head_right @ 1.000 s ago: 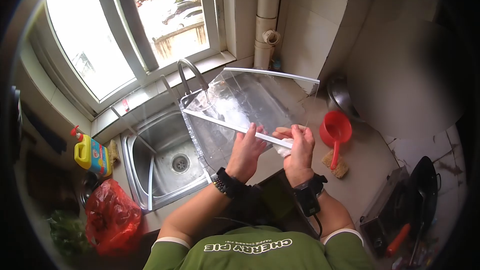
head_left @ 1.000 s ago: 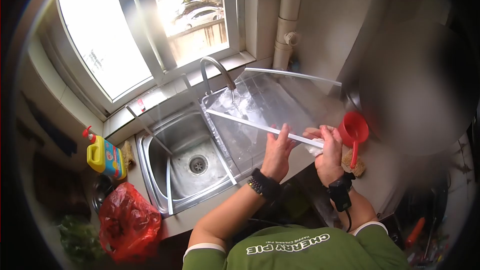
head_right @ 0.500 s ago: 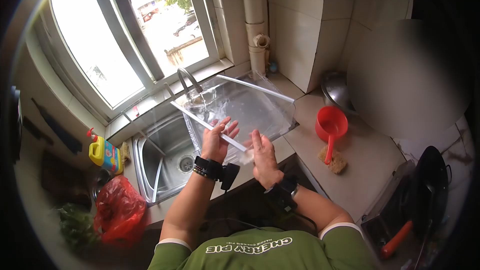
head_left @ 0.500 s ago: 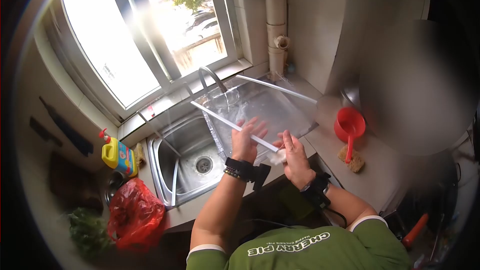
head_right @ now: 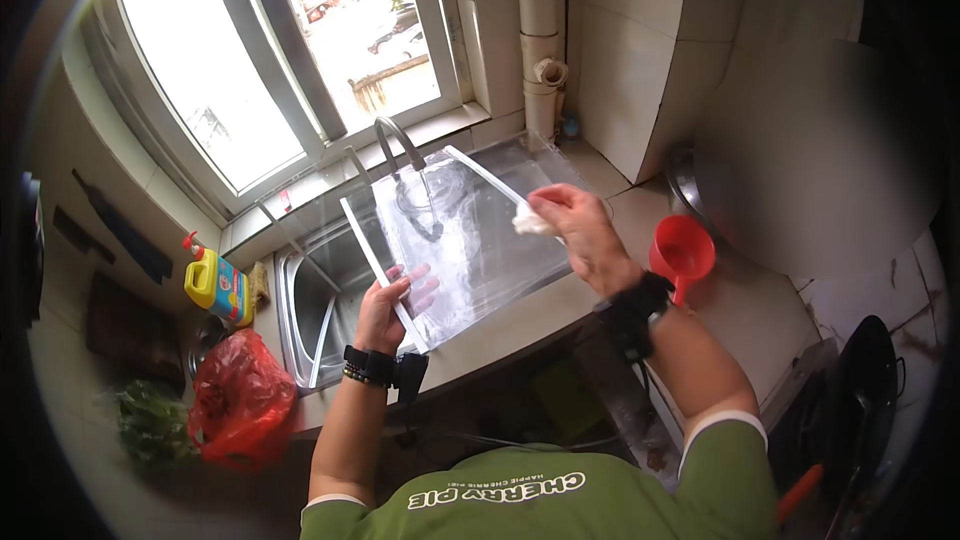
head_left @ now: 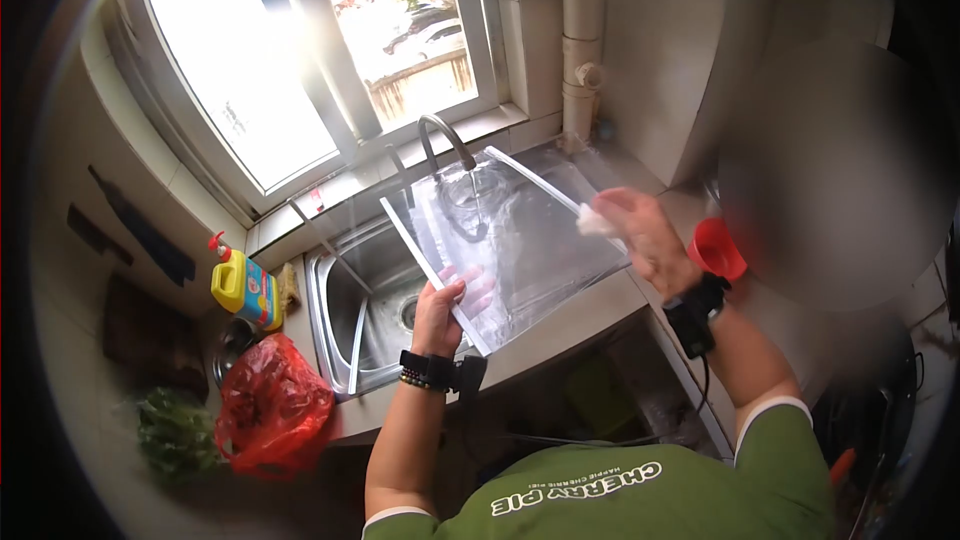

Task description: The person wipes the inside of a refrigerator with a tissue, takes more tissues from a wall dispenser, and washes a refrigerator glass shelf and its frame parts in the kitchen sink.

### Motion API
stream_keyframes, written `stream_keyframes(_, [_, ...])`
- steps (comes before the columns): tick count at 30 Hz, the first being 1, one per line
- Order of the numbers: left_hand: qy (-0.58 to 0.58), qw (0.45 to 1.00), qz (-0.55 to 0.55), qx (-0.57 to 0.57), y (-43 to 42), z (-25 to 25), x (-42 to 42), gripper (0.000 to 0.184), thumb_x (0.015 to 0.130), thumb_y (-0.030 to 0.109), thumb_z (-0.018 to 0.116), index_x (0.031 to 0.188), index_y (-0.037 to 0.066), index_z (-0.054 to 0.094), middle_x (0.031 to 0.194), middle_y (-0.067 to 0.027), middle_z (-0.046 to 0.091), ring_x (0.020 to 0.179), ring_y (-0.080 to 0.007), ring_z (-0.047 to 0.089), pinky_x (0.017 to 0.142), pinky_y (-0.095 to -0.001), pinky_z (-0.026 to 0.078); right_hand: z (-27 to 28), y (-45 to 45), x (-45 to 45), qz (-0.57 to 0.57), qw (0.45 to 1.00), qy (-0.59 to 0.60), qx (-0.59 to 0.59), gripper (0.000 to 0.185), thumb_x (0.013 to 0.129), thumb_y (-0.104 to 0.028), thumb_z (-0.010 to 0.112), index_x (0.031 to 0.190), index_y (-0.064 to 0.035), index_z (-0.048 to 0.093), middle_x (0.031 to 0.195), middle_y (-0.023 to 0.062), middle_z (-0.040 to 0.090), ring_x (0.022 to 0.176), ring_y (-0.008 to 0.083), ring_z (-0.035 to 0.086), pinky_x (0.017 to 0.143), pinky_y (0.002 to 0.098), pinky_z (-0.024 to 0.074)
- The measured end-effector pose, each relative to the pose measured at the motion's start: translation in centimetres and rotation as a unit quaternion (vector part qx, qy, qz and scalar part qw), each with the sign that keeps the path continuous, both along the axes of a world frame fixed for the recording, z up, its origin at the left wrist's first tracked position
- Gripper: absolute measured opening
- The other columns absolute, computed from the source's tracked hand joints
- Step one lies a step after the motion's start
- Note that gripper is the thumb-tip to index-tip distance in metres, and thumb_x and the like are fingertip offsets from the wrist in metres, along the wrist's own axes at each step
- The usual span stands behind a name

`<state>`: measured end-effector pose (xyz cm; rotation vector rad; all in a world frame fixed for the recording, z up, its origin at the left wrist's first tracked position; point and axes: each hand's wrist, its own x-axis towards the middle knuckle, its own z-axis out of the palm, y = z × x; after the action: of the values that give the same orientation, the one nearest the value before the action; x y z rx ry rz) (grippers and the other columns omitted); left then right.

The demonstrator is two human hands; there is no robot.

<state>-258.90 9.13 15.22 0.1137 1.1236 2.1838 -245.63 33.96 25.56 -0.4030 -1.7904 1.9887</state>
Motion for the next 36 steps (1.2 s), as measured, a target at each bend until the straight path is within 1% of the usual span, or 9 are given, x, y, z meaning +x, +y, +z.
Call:
stream_keyframes(3, [-0.007,1.0,0.001,0.0,-1.0,-0.3,0.0,0.051,0.085,-0.002,0.047,0.13,-0.004,0.021,0.12,-0.028,0.051,0.098,-0.0377,0.06,0.074,-0.0402,0.055,-3.0,0.1,-5.5,0.149,0.976,-0.011,0.159,0.022,0.087,-0.012,0.06,0.105,-0.0007,0.059,0.101,0.0098,0.06,0.094,0.0178,0.058,0.083,0.0273,0.0467])
stream_keyframes(5, [-0.009,1.0,0.0,0.0,-1.9,0.0,-0.1,0.048,0.085,-0.001,0.049,0.126,-0.004,0.024,0.118,-0.0279,0.051,0.095,-0.0379,0.061,0.07,-0.0404,0.055,-3.9,-0.9,-7.7,0.216,0.885,0.01,0.412,0.024,0.087,-0.012,0.058,0.11,-0.0029,0.058,0.114,0.0139,0.057,0.106,0.0247,0.055,0.091,0.0305,0.044])
stream_keyframes(8, [-0.024,0.999,-0.021,0.019,-3.4,-1.4,-0.8,0.044,0.084,-0.001,0.049,0.122,-0.002,0.027,0.113,-0.0273,0.053,0.091,-0.0381,0.062,0.068,-0.0407,0.055,-8.4,-0.8,-9.5,0.33,0.765,0.047,0.55,0.039,0.085,-0.007,0.058,0.124,-0.0082,0.051,0.123,0.0169,0.052,0.117,0.0327,0.047,0.097,0.033,0.0383])
stream_keyframes(12, [-0.025,0.997,-0.078,0.004,-4.5,-1.5,-1.2,0.043,0.084,0.002,0.05,0.119,-0.002,0.026,0.106,-0.0312,0.055,0.084,-0.0387,0.064,0.063,-0.0387,0.056,-7.1,-0.9,-11.6,0.325,0.658,0.046,0.678,0.033,0.082,-0.004,0.059,0.114,-0.0078,0.055,0.123,0.0178,0.052,0.116,0.0359,0.048,0.096,0.0353,0.0402])
stream_keyframes(17, [-0.017,0.994,-0.103,-0.03,-5.1,-2.5,-1.9,0.034,0.084,0.003,0.047,0.113,0.0,0.029,0.084,-0.0266,0.06,0.055,-0.0303,0.063,0.049,-0.0329,0.054,-8.2,1.6,-17.5,0.218,0.669,0.009,0.711,0.016,0.076,-0.006,0.056,0.088,-0.0122,0.063,0.106,0.0014,0.062,0.096,0.0239,0.055,0.086,0.0336,0.0465])
stream_keyframes(20, [0.0,0.995,-0.084,-0.044,-4.8,-2.0,-2.4,0.03,0.085,0.003,0.045,0.112,0.0,0.033,0.082,-0.023,0.061,0.051,-0.0259,0.06,0.045,-0.0301,0.051,-8.9,4.6,-21.4,0.195,0.648,-0.104,0.729,0.016,0.073,-0.004,0.057,0.085,-0.0123,0.063,0.101,0.0006,0.063,0.098,0.0236,0.055,0.085,0.0324,0.0466])
stream_keyframes(25, [0.064,0.988,0.073,-0.122,-3.4,-1.5,-1.4,0.051,0.086,0.006,0.05,0.132,0.004,0.029,0.067,-0.0027,0.051,0.045,-0.0054,0.045,0.036,-0.0167,0.037,-10.1,5.4,-23.0,0.208,0.702,0.03,0.681,0.013,0.073,-0.006,0.056,0.08,-0.0127,0.064,0.096,0.0023,0.064,0.095,0.0239,0.057,0.084,0.0323,0.0466])
stream_keyframes(30, [0.061,0.987,0.065,-0.13,-3.3,-1.5,-1.7,0.059,0.086,0.005,0.05,0.138,0.003,0.023,0.075,-0.0004,0.051,0.047,-0.0048,0.044,0.036,-0.0175,0.035,-10.8,8.4,-30.9,0.181,0.666,-0.097,0.717,0.014,0.08,-0.01,0.058,0.09,-0.0111,0.067,0.099,0.0084,0.064,0.096,0.0254,0.06,0.082,0.0335,0.0494])
stream_keyframes(36, [0.052,0.985,0.087,-0.142,-3.2,-1.9,-1.8,0.06,0.086,0.005,0.05,0.14,0.003,0.023,0.068,0.0024,0.048,0.044,-0.0039,0.039,0.038,-0.0184,0.031,-13.6,10.3,-36.3,0.128,0.768,-0.18,0.601,0.014,0.084,-0.012,0.051,0.084,-0.007,0.064,0.092,0.0096,0.063,0.084,0.0267,0.062,0.076,0.0324,0.0498])
